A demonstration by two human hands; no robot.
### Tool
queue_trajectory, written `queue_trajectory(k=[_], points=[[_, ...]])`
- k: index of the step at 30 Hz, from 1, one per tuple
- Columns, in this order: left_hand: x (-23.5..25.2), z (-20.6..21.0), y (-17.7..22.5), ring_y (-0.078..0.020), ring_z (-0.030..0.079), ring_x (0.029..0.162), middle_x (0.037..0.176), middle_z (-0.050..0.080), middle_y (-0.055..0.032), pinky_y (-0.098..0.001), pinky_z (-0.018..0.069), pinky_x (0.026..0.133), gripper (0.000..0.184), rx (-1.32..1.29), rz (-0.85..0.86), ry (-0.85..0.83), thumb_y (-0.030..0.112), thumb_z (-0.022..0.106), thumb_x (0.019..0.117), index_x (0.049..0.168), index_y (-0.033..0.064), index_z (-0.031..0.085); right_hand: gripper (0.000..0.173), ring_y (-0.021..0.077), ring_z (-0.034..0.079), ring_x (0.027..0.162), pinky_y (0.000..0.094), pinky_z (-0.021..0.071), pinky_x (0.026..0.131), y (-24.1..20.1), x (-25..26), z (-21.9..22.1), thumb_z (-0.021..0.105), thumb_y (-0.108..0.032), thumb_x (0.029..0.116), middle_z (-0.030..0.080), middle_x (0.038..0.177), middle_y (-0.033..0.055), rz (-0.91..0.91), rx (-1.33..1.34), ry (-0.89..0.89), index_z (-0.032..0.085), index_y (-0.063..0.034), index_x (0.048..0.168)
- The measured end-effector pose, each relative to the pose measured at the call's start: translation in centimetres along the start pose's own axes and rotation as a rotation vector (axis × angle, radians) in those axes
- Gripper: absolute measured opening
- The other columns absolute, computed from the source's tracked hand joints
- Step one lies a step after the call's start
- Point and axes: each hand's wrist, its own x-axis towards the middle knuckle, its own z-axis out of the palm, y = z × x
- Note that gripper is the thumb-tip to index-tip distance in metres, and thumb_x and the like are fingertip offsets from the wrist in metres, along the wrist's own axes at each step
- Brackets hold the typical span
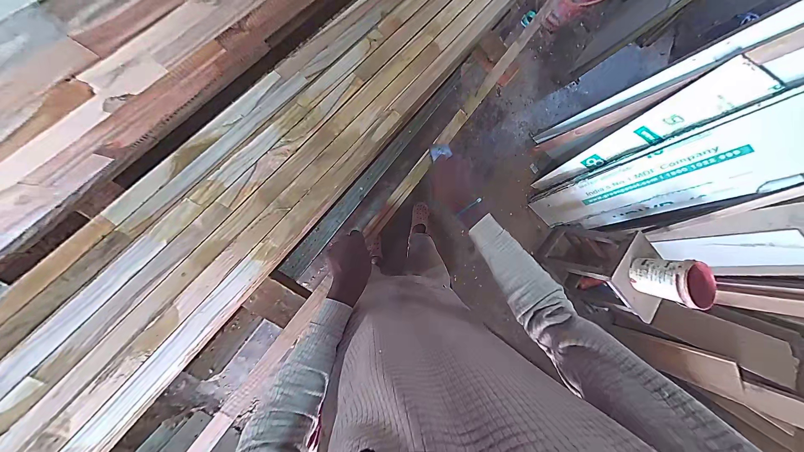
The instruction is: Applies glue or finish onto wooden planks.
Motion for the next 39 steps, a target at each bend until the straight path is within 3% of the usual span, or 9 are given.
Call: queue_trajectory(k=[3, 6, 9, 15, 19, 27, 32, 36, 39], points=[[-0.1, -0.2, 0.0, -0.0443, 0.065, 0.116, 0.121, 0.068, -0.025, -0.0627, 0.0533, 0.09, 0.044, -0.015, -0.014, 0.004, 0.031, 0.074, 0.0926, 0.124, 0.0016, 0.065, 0.016, 0.0424, 0.065, 0.101, 0.0536, 0.0557, 0.081, -3.8, -6.0, 3.4, 0.061, -0.007, 0.0973, 0.064, 0.108, 0.0275, -0.195, -0.021, -0.062, 0.069, 0.004, 0.106], [1.3, -0.9, -1.4, -0.0459, 0.064, 0.116, 0.12, 0.067, -0.0261, -0.0653, 0.0521, 0.09, 0.051, -0.024, 0.049, -0.042, 0.04, 0.08, 0.0869, 0.118, 0.0018, 0.068, 0.028, 0.0405, 0.062, 0.107, 0.047, 0.0574, 0.082, -6.6, -9.4, 2.6, 0.057, -0.007, 0.0991, 0.055, 0.119, 0.0281, -0.159, -0.106, -0.34, 0.06, 0.0076, 0.123], [6.1, -1.2, -5.1, -0.0437, 0.064, 0.115, 0.118, 0.069, -0.0242, -0.0692, 0.0494, 0.094, 0.07, -0.18, 0.198, -0.137, 0.05, 0.089, 0.0745, 0.124, 0.0047, 0.068, 0.024, 0.039, 0.069, 0.094, 0.0534, 0.058, 0.075, -4.2, -7.8, 0.1, 0.062, -0.015, 0.0984, 0.066, 0.106, 0.0242, -0.168, 0.113, -0.191, 0.065, 0.0017, 0.115], [9.6, -1.3, -8.1, -0.0301, 0.062, 0.118, 0.125, 0.065, -0.0197, -0.0532, 0.05, 0.102, 0.066, -0.583, 0.261, -0.344, 0.029, 0.091, 0.0788, 0.132, 0.0044, 0.061, 0.067, 0.0428, 0.065, 0.11, 0.0566, 0.0568, 0.086, -0.5, -1.1, 4.5, 0.056, -0.018, 0.105, 0.05, 0.142, 0.0264, -0.103, 0.365, 0.097, 0.024, -0.0187, 0.164], [9.1, -0.8, -7.9, -0.029, 0.064, 0.115, 0.122, 0.067, -0.0187, -0.0524, 0.0506, 0.101, 0.065, -0.573, 0.262, -0.313, 0.031, 0.091, 0.079, 0.132, 0.0046, 0.061, 0.051, 0.0428, 0.063, 0.114, 0.0491, 0.0589, 0.089, -0.4, -4.1, 12.5, 0.058, -0.007, 0.099, 0.047, 0.139, 0.0327, -0.2, 0.232, 0.114, 0.044, 0.0045, 0.147], [5.8, -0.5, -5.9, -0.0417, 0.061, 0.124, 0.13, 0.066, -0.0224, -0.0673, 0.0458, 0.103, 0.079, -0.297, 0.21, -0.072, 0.051, 0.087, 0.0785, 0.14, 0.0079, 0.061, 0.03, 0.0428, 0.068, 0.103, 0.0591, 0.0548, 0.086, 1.9, 1.8, 0.4, 0.051, -0.019, 0.1055, 0.067, 0.11, 0.0262, 0.038, 0.323, 0.11, 0.061, 0.0, 0.126], [6.2, -0.8, -6.1, -0.0417, 0.061, 0.123, 0.13, 0.066, -0.0221, -0.0673, 0.0464, 0.102, 0.076, -0.282, 0.217, -0.093, 0.049, 0.086, 0.0793, 0.139, 0.0094, 0.062, 0.031, 0.0434, 0.066, 0.106, 0.0574, 0.0558, 0.084, -3.8, -3.9, 5.2, 0.067, -0.02, 0.0948, 0.065, 0.114, 0.0285, -0.066, 0.257, -0.049, 0.065, 0.0054, 0.112], [6.3, -0.9, -6.4, -0.0416, 0.063, 0.119, 0.123, 0.068, -0.0232, -0.0664, 0.0463, 0.102, 0.066, -0.296, 0.251, -0.098, 0.044, 0.087, 0.0811, 0.131, 0.0063, 0.066, 0.032, 0.04, 0.059, 0.121, 0.0499, 0.0544, 0.094, -7.6, -9.8, 3.7, 0.058, -0.015, 0.101, 0.058, 0.129, 0.0259, -0.117, 0.097, -0.412, 0.062, 0.0029, 0.127], [4.7, -0.8, -5.3, -0.0433, 0.062, 0.124, 0.13, 0.066, -0.0233, -0.0683, 0.0471, 0.101, 0.069, -0.262, 0.187, -0.006, 0.047, 0.081, 0.0847, 0.139, 0.0086, 0.062, 0.025, 0.0352, 0.068, 0.098, 0.0521, 0.0548, 0.083, -3.7, -8.1, 3.4, 0.054, -0.019, 0.1027, 0.067, 0.104, 0.0212, -0.174, 0.27, -0.396, 0.066, 0.0003, 0.114]])
